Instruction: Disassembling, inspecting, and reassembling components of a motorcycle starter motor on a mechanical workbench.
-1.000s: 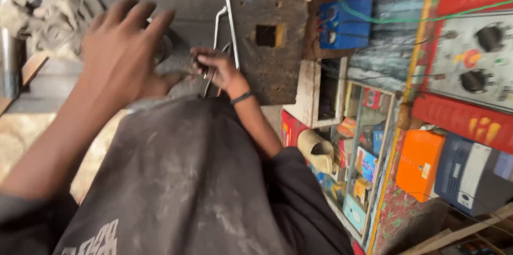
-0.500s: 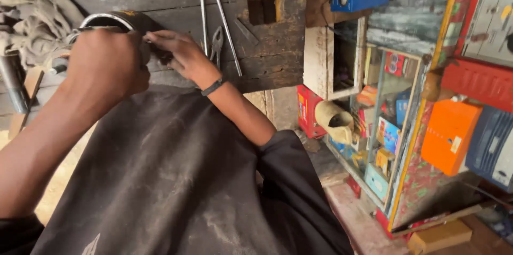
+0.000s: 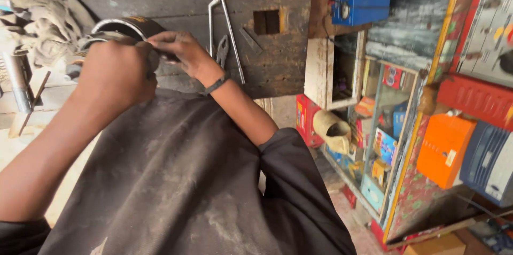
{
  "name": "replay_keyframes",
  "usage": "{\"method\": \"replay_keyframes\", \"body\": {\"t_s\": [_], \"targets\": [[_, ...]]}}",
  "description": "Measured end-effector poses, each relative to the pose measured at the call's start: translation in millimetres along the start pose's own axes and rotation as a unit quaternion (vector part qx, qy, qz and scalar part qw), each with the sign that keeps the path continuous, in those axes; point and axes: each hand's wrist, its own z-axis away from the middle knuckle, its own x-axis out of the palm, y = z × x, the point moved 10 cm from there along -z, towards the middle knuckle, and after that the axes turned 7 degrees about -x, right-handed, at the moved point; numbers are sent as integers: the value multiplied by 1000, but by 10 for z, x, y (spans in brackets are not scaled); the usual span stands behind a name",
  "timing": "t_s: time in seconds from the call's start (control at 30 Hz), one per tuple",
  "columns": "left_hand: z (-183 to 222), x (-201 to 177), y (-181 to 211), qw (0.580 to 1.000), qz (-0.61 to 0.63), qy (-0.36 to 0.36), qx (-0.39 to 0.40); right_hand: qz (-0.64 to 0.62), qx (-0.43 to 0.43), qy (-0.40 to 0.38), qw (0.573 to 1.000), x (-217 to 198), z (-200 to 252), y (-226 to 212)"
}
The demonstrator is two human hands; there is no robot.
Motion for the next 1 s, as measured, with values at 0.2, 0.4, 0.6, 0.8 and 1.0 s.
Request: {"method": "replay_keyframes", "body": {"t_s": [0.2, 0.4, 0.6, 0.8, 1.0], "targets": [[-19, 130, -59, 997, -29, -56, -42, 27, -3, 51, 998, 265, 158, -377], [-28, 116, -185, 995, 14, -51, -80, 52, 18, 80, 995, 233, 158, -387], [-17, 49, -105, 994, 49, -66, -73, 91, -29, 100, 990, -34, 25, -242], [6, 75, -122, 992, 46, -86, -83, 627, -328, -95, 700, 707, 317, -849], [-30, 133, -141, 995, 57, -50, -59, 574, -255, -42, 777, 598, 303, -882]]}}
